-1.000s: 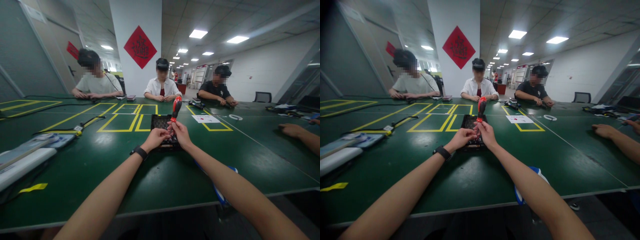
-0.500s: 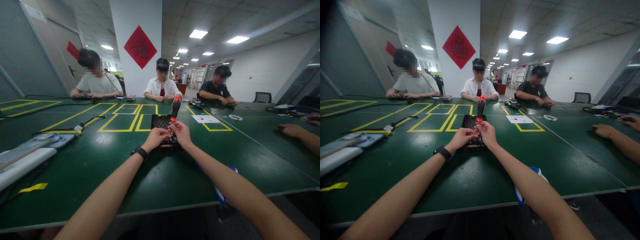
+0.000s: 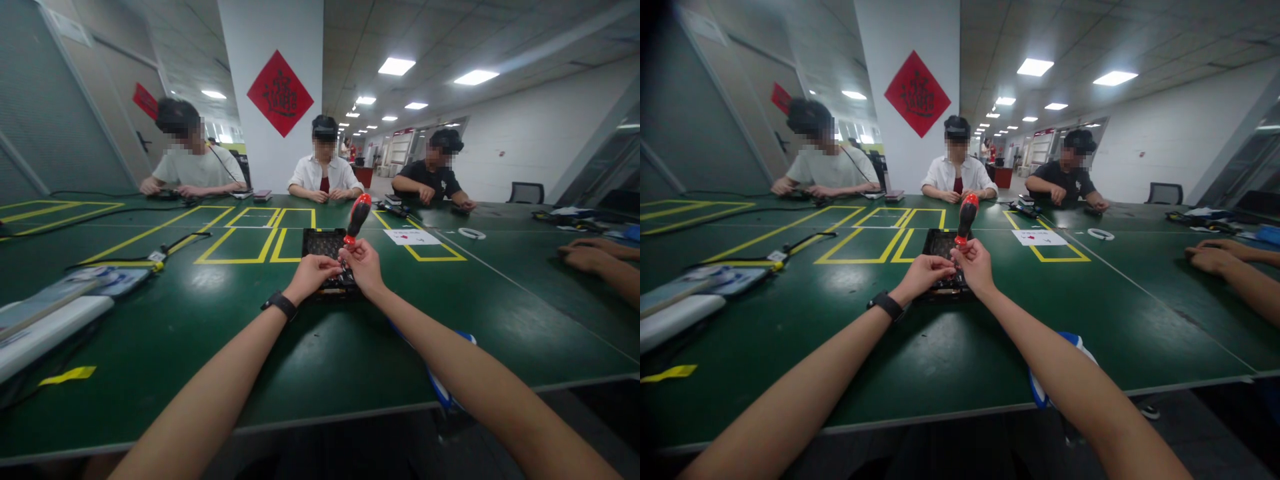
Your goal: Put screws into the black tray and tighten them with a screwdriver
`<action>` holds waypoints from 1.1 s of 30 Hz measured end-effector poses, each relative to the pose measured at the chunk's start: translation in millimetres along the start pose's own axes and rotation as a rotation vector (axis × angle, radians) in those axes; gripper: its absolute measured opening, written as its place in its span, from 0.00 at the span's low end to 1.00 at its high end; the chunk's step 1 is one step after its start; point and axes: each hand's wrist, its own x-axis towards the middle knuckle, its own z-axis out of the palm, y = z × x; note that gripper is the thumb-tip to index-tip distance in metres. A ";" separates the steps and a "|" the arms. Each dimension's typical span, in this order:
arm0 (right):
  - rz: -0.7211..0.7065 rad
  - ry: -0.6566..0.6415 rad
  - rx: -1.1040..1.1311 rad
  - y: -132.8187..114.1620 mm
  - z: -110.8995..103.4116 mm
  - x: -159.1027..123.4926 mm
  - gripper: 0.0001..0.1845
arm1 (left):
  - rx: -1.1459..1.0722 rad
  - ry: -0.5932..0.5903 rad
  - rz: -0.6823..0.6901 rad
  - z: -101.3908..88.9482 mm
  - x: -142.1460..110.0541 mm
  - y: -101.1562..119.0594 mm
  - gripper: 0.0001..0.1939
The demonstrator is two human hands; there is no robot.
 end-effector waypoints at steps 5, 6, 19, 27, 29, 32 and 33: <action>0.003 0.018 -0.053 -0.5 -0.5 0.4 0.15 | 0.011 0.004 0.002 -0.2 -0.2 0.3 0.16; 0.002 0.024 -0.057 -0.6 -0.5 0.4 0.15 | 0.010 0.001 0.001 -0.4 -0.5 1.3 0.15; 0.050 -0.045 -0.043 -7.9 1.5 -1.5 0.16 | -0.067 -0.070 0.010 0.4 -0.5 3.7 0.13; 0.066 -0.118 -0.042 -9.9 -0.2 -1.7 0.19 | -0.121 -0.164 0.046 -1.6 0.5 4.9 0.10; 0.070 -0.100 -0.037 -8.6 0.0 -1.5 0.18 | -0.125 -0.168 0.046 -1.2 0.6 5.2 0.11; 0.053 -0.057 -0.009 -6.1 0.6 -1.3 0.17 | -0.150 -0.143 0.017 -0.3 0.0 5.5 0.12; 0.046 -0.043 -0.003 -5.5 0.8 -1.3 0.17 | -0.149 -0.121 0.005 -0.1 -0.2 5.5 0.12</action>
